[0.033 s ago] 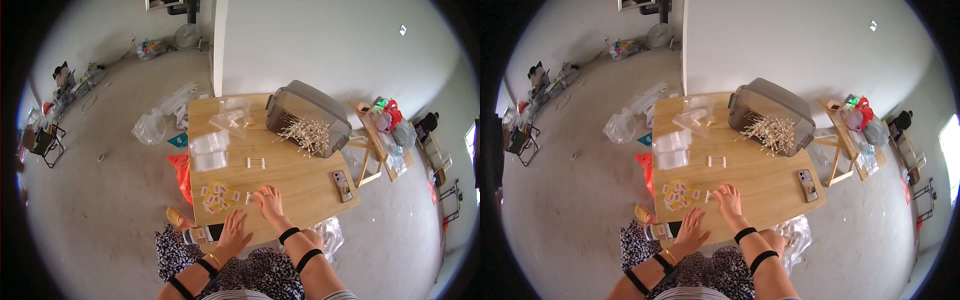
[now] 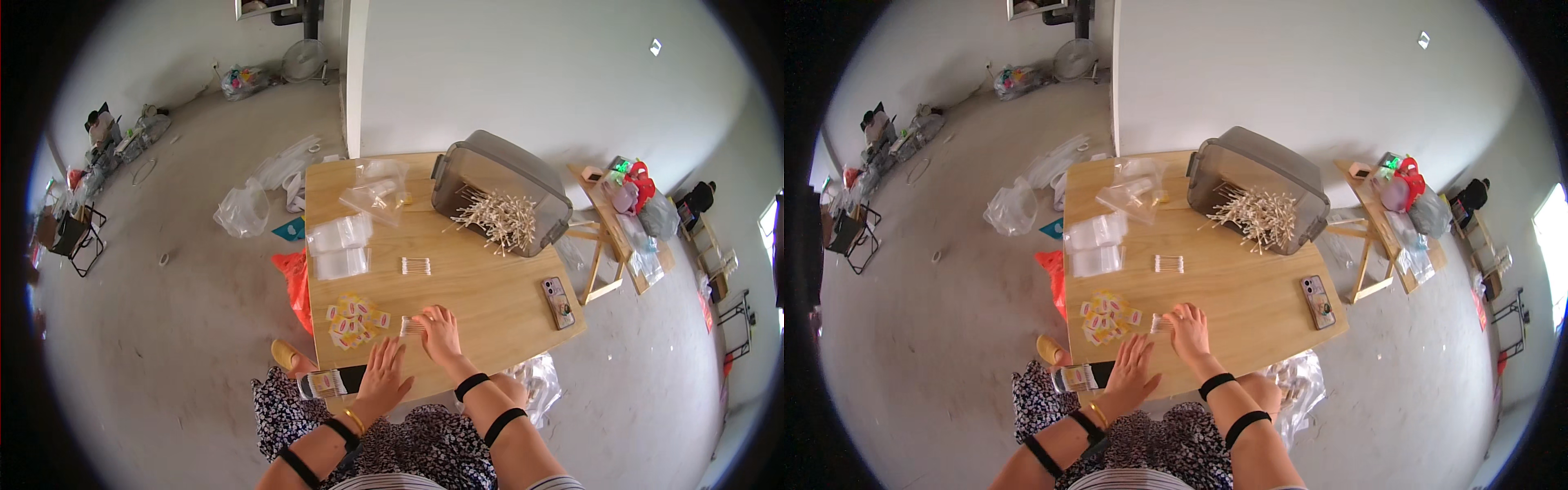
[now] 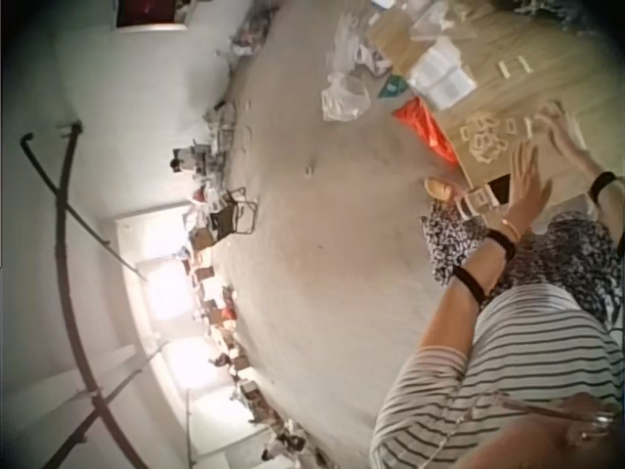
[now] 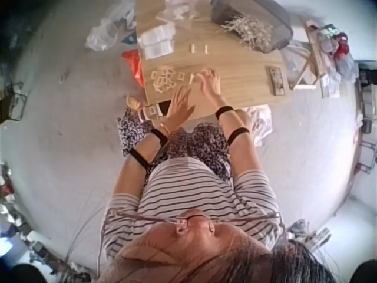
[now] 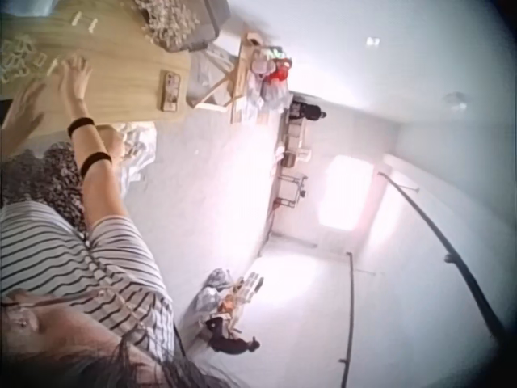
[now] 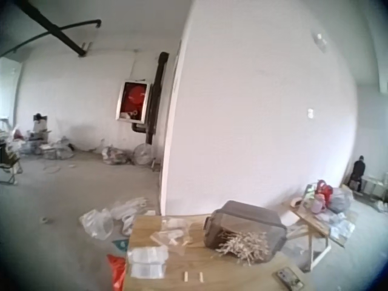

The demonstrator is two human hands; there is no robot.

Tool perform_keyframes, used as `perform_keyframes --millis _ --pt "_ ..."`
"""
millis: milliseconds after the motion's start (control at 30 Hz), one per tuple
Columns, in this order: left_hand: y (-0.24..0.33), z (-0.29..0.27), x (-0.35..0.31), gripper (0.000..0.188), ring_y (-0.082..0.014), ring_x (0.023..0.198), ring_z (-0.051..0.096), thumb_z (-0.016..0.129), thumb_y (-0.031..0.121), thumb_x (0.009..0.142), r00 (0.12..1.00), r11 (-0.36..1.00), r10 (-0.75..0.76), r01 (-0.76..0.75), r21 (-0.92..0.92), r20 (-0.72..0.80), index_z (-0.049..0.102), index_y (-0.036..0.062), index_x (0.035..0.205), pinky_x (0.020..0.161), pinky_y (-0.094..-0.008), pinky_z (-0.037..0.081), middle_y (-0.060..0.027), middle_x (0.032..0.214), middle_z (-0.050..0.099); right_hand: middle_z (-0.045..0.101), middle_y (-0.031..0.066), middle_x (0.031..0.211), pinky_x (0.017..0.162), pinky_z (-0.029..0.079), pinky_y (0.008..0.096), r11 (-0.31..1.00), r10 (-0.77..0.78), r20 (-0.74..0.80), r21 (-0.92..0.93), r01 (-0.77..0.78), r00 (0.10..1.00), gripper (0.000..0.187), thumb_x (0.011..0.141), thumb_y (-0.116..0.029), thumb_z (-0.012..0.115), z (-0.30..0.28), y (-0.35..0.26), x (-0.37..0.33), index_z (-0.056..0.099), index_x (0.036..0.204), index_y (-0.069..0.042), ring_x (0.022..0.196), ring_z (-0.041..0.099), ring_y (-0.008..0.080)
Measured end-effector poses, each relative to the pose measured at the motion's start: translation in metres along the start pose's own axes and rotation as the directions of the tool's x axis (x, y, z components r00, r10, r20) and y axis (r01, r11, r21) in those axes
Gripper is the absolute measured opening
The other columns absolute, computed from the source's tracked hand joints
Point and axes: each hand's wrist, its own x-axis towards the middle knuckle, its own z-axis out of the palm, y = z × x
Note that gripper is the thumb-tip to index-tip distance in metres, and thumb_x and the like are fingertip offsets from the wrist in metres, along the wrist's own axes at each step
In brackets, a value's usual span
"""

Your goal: Sorting and arranging cotton swabs on a table into groups.

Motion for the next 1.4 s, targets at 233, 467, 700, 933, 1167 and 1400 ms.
perform_keyframes --millis 233,467,700,933,1167,1400 --pt "-0.010 0.045 0.051 0.087 -0.0372 0.152 0.011 0.044 0.055 0.098 0.989 0.901 -0.011 -0.053 0.430 0.144 0.019 -0.0073 0.154 0.124 -0.0485 0.010 -0.0237 0.162 0.018 0.056 0.0102 0.128 0.108 0.036 0.0484 0.999 -0.004 -0.019 0.045 0.004 1.000 0.040 0.078 -0.003 0.062 -0.002 0.002 -0.024 0.068 0.117 -0.011 0.127 0.046 0.0337" --pt "-0.013 0.058 0.041 0.093 -0.0360 0.153 0.008 0.039 0.063 0.097 0.990 0.908 -0.039 -0.023 0.418 0.139 0.018 -0.0078 0.154 0.124 -0.0492 0.007 -0.0241 0.163 0.015 0.056 0.0131 0.131 0.106 0.038 0.0480 0.933 0.299 -0.187 0.262 -0.246 0.936 0.047 0.082 -0.002 0.056 -0.025 0.020 -0.055 0.061 0.128 -0.011 0.125 0.048 0.0361" --pt "0.002 0.046 0.061 0.096 -0.0330 0.154 0.010 0.045 0.063 0.094 0.986 0.881 -0.076 -0.002 0.473 0.146 0.019 -0.0064 0.154 0.123 -0.0532 0.004 -0.0220 0.163 0.017 0.055 0.0129 0.133 0.112 0.036 0.0477 0.953 0.292 -0.295 0.171 -0.250 0.910 0.044 0.083 -0.006 0.058 -0.012 0.016 -0.069 0.059 0.127 -0.006 0.128 0.046 0.0353" --pt "-0.003 0.052 0.055 0.093 -0.0272 0.153 0.015 0.046 0.062 0.094 0.993 0.887 -0.081 0.032 0.460 0.087 0.021 -0.0034 0.155 0.123 -0.0540 0.003 -0.0166 0.163 0.023 0.053 0.0126 0.134 0.117 0.031 0.0483 0.953 0.304 -0.287 0.082 -0.293 0.908 0.044 0.084 -0.009 0.058 -0.010 0.007 -0.067 0.058 0.128 -0.006 0.132 0.044 0.0326" --pt "-0.002 0.039 0.060 0.088 -0.0262 0.153 0.015 0.043 0.059 0.097 0.988 0.904 0.000 -0.066 0.422 0.154 0.021 -0.0033 0.155 0.124 -0.0522 0.004 -0.0163 0.163 0.021 0.052 0.0133 0.135 0.117 0.029 0.0481 0.957 0.289 -0.287 0.060 -0.284 0.913 0.043 0.086 -0.013 0.058 -0.015 0.008 -0.068 0.057 0.128 -0.005 0.133 0.044 0.0321" --pt "-0.006 0.049 0.047 0.086 -0.0279 0.154 0.013 0.043 0.057 0.098 0.975 0.863 0.021 -0.129 0.488 0.220 0.021 -0.0036 0.155 0.125 -0.0503 0.002 -0.0177 0.164 0.018 0.053 0.0144 0.135 0.118 0.029 0.0478 0.957 0.291 -0.300 0.080 -0.280 0.908 0.040 0.090 -0.015 0.056 -0.014 0.005 -0.067 0.058 0.128 -0.004 0.133 0.044 0.0321"
